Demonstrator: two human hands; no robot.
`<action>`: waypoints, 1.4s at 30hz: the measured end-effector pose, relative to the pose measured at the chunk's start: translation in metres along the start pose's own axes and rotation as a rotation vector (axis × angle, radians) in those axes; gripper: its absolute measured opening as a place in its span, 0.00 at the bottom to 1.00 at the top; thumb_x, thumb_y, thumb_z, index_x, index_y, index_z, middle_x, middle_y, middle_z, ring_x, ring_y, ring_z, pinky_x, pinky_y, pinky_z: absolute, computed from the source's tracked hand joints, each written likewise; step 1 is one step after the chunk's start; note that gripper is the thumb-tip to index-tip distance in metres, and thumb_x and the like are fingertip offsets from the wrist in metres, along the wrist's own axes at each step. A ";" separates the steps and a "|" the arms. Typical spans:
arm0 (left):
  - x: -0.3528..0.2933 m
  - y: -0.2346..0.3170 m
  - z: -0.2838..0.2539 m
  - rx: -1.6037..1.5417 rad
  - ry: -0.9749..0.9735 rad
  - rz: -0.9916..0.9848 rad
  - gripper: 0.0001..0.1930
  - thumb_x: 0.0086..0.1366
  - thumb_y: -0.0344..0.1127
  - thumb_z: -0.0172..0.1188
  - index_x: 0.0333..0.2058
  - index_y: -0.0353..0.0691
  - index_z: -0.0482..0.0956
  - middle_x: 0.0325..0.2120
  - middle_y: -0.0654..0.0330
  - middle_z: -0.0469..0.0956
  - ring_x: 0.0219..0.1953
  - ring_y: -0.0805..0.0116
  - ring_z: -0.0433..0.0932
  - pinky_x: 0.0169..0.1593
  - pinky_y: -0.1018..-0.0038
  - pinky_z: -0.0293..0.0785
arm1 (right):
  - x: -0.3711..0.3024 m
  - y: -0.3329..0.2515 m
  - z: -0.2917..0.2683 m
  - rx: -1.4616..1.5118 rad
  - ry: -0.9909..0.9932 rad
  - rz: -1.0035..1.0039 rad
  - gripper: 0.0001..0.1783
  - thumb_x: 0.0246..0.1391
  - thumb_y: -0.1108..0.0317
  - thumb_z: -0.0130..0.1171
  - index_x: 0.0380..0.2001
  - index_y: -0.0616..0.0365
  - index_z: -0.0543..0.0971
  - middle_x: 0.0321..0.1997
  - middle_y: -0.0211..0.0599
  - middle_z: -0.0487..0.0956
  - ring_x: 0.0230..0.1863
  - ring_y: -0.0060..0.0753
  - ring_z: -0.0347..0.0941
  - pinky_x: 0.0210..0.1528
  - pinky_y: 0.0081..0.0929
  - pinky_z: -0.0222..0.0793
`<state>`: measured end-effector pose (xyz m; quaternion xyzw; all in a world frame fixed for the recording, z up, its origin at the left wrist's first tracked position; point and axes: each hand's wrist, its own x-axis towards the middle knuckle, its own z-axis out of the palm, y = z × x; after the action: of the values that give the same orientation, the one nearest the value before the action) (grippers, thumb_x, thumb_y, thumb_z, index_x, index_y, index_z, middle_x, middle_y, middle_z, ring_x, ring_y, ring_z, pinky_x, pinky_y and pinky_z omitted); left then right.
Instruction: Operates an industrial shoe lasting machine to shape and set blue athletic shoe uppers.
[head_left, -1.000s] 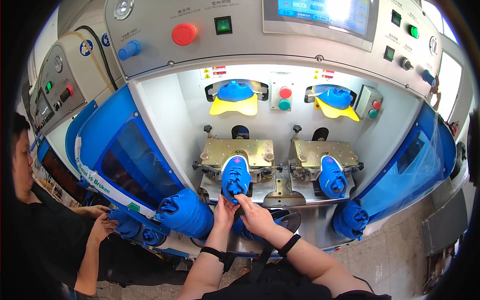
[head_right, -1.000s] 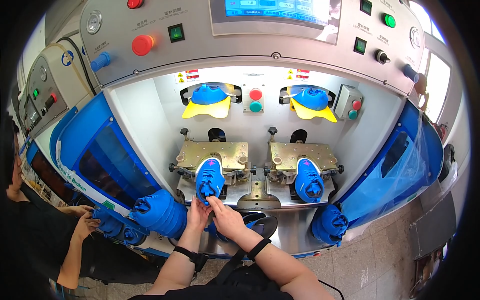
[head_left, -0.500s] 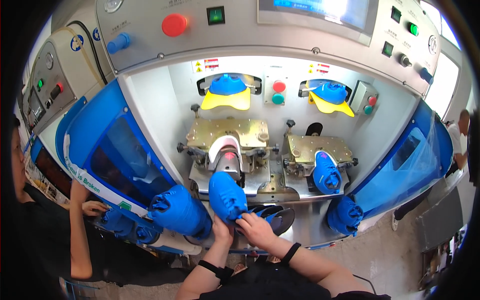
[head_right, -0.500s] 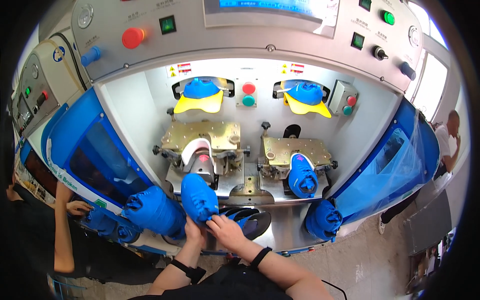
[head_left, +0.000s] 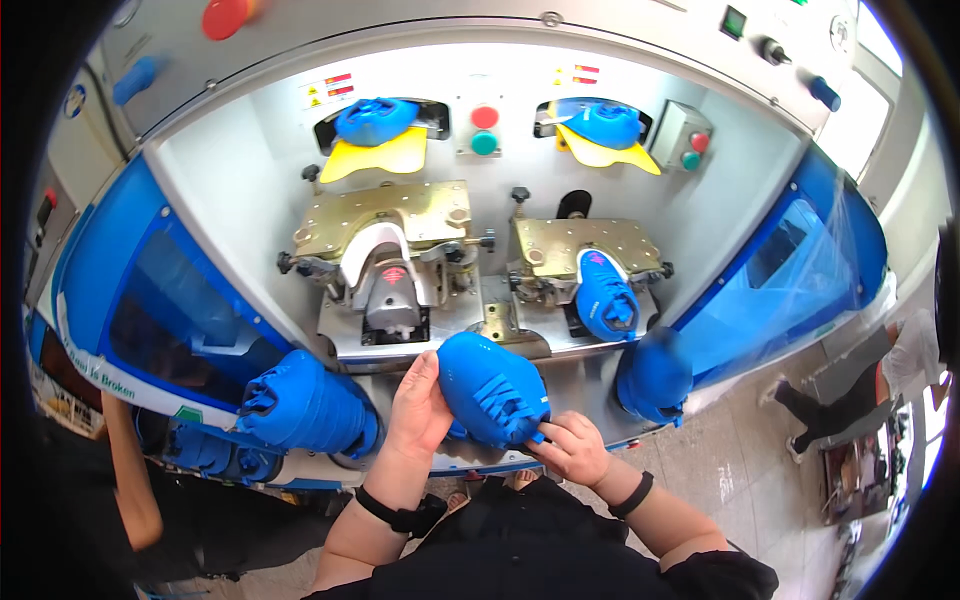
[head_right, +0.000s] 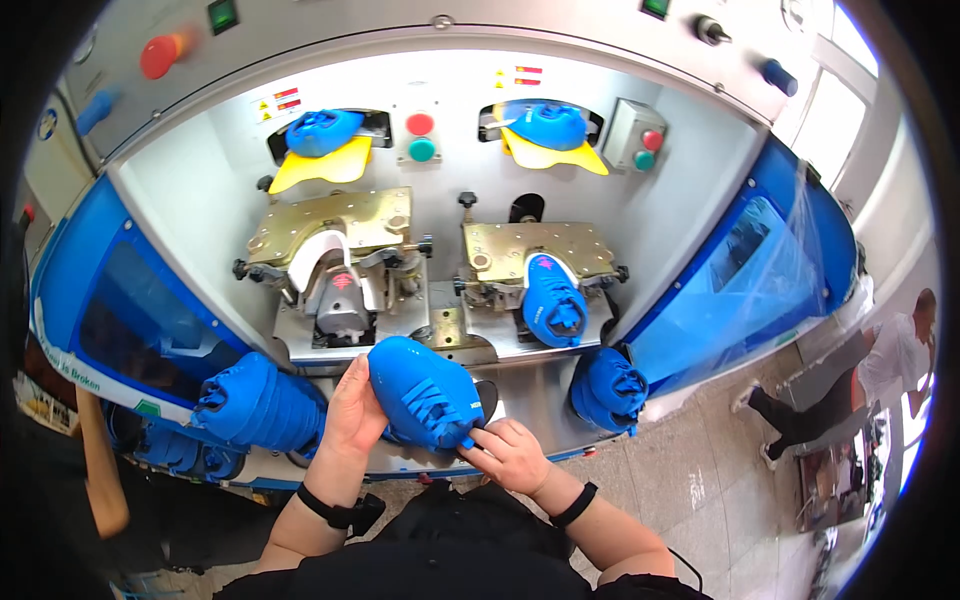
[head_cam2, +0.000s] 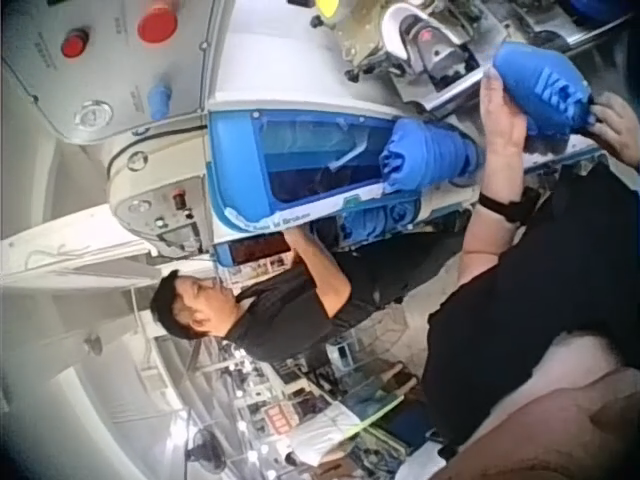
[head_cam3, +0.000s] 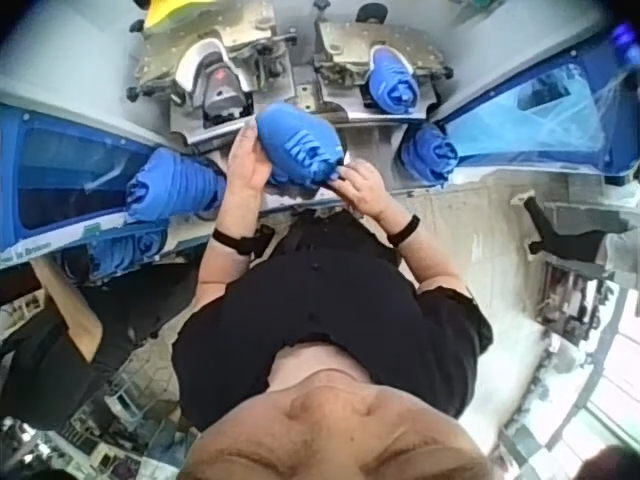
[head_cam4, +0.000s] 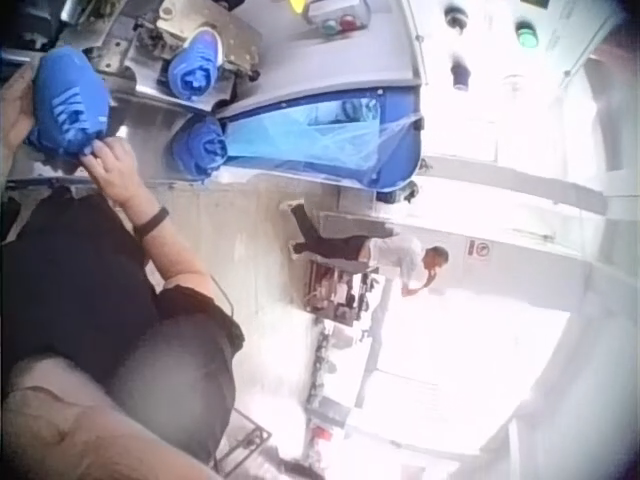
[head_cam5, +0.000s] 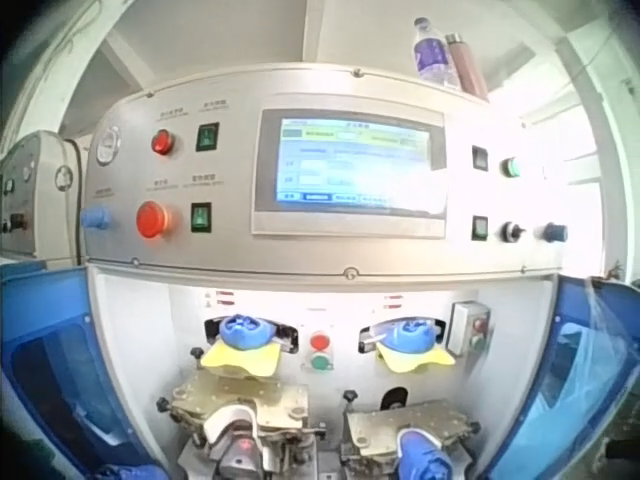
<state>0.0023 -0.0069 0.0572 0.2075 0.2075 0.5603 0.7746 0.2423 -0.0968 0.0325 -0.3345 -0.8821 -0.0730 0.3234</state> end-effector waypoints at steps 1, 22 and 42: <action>0.001 -0.006 0.003 -0.010 -0.057 -0.027 0.11 0.71 0.38 0.53 0.46 0.39 0.75 0.43 0.59 0.79 0.47 0.67 0.77 0.54 0.67 0.72 | -0.010 -0.001 -0.006 -0.003 -0.015 0.052 0.20 0.38 0.70 0.66 0.40 0.51 0.80 0.44 0.34 0.77 0.41 0.37 0.73 0.42 0.34 0.71; 0.024 -0.095 0.065 0.361 -0.339 -0.356 0.10 0.71 0.37 0.52 0.45 0.39 0.74 0.43 0.57 0.78 0.46 0.66 0.78 0.49 0.69 0.75 | -0.135 0.060 -0.142 -0.191 0.341 0.979 0.12 0.47 0.79 0.59 0.37 0.59 0.75 0.39 0.45 0.73 0.40 0.47 0.72 0.42 0.34 0.71; 0.009 -0.044 0.014 0.504 -0.054 -0.246 0.10 0.71 0.39 0.52 0.43 0.39 0.74 0.37 0.57 0.79 0.41 0.65 0.80 0.43 0.69 0.78 | -0.067 0.066 -0.108 -0.737 0.039 0.860 0.29 0.38 0.63 0.69 0.47 0.57 0.74 0.56 0.48 0.70 0.55 0.52 0.67 0.56 0.44 0.61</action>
<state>0.0466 -0.0117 0.0437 0.3817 0.3430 0.3871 0.7661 0.3786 -0.1199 0.0701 -0.7532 -0.5764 -0.2439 0.2022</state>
